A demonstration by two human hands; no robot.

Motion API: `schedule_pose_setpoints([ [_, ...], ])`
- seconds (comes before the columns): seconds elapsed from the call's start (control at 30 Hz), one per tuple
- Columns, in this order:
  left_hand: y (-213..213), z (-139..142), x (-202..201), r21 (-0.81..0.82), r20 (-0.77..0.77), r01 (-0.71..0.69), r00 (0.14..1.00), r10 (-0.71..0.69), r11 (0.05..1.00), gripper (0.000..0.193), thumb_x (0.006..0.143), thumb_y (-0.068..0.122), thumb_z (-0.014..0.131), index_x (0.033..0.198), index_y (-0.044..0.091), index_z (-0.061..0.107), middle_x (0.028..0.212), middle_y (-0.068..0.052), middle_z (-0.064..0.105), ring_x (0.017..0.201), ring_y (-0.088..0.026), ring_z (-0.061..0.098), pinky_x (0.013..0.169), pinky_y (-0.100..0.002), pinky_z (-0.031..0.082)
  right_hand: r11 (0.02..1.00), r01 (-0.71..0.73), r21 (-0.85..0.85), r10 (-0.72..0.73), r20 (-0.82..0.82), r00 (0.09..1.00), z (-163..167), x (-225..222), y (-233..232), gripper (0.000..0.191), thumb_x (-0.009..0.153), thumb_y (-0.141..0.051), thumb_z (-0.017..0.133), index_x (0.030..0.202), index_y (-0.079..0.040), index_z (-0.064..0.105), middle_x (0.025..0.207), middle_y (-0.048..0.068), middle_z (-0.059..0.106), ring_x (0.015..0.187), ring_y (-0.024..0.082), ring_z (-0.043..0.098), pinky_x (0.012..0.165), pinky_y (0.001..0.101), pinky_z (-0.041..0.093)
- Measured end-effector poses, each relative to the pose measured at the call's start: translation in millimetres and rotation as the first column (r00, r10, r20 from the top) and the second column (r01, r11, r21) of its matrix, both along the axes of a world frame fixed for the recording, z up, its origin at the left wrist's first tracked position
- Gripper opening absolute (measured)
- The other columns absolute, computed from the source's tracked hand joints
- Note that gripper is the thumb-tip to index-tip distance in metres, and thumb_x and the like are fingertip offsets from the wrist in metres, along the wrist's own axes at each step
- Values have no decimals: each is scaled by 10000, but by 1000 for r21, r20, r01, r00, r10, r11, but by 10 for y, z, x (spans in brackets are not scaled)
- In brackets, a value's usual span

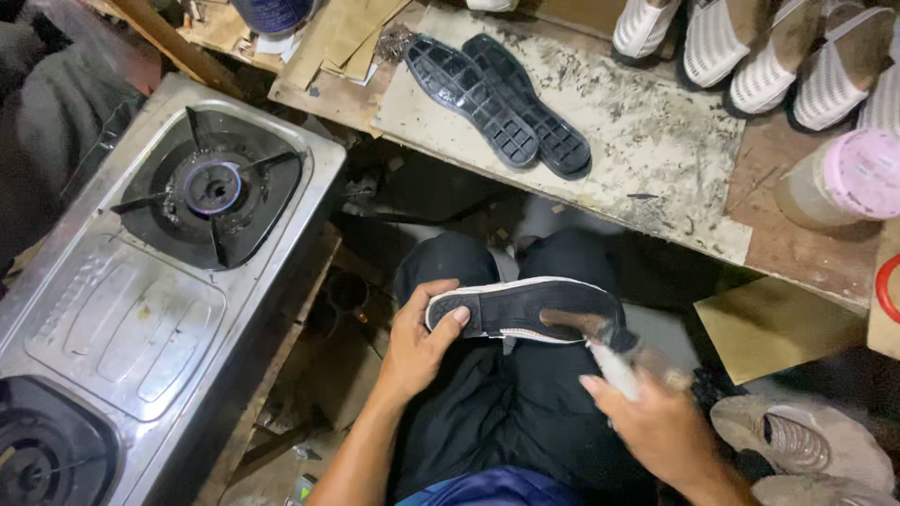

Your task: The person sits on the floor holding a woven shoe upper, heats it over a small gas burner flame, then presses and aligns a black rubber sole onto the heated upper, working the edges by hand. They set finished shoes on the table and pick up the next upper and sole to repeat the process.

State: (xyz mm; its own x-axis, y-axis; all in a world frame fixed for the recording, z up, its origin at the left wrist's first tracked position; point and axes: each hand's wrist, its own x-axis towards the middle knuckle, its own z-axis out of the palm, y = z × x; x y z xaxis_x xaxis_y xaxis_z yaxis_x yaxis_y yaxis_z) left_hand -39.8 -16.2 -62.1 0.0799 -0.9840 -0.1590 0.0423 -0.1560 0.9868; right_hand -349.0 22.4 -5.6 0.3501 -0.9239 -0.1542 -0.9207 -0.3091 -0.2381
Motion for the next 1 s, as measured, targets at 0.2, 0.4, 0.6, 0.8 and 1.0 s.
schedule_pose_setpoints([
  [0.2, 44, -54, -34, -19, -15, -2, 1000, 1, 1000, 428, 929, 202, 710, 1292, 0, 608, 1111, -69, 724, 1005, -136, 661, 903, -294, 537, 955, -261, -139, 184, 971, 155, 262, -356, 116, 422, 918, -158, 755, 1310, -48, 642, 851, 137, 676, 702, 278, 672, 684, 423, 564],
  [0.4, 15, -100, -5, -41, -44, 15, 999, -17, 999, 437, 931, 194, 703, 1302, -7, 589, 1152, -74, 726, 1048, -138, 654, 940, -300, 523, 851, 468, 236, -523, 457, 720, -147, -93, 123, 404, 880, -154, 744, 1254, -15, 680, 774, 129, 679, 651, 243, 660, 635, 398, 556],
  [0.6, 60, -162, 3, -13, -86, 8, 996, -9, 1000, 449, 941, 203, 694, 1320, -5, 573, 1169, -71, 708, 1067, -138, 643, 959, -298, 512, 969, 217, 116, -146, 981, 130, 326, -246, 255, 132, 1001, -226, 621, 978, -109, 678, 761, 43, 691, 698, 137, 706, 729, 312, 618],
  [0.8, 6, -197, -10, -9, -71, 2, 997, -3, 1000, 462, 928, 219, 707, 1318, 0, 591, 1117, -67, 708, 1026, -130, 636, 933, -296, 511, 571, 600, 560, -820, 424, 385, -53, -137, 53, 206, 913, -87, 696, 1107, -17, 684, 642, 163, 592, 541, 276, 590, 534, 447, 483],
  [1.0, 50, -228, -19, -34, -75, 8, 997, -10, 999, 461, 937, 222, 695, 1322, -2, 577, 1125, -62, 701, 1035, -126, 631, 943, -292, 504, 894, 445, 56, -40, 998, -45, -92, -184, 284, 365, 1009, -181, 616, 1347, -71, 535, 830, 19, 628, 695, 134, 623, 681, 343, 581],
])
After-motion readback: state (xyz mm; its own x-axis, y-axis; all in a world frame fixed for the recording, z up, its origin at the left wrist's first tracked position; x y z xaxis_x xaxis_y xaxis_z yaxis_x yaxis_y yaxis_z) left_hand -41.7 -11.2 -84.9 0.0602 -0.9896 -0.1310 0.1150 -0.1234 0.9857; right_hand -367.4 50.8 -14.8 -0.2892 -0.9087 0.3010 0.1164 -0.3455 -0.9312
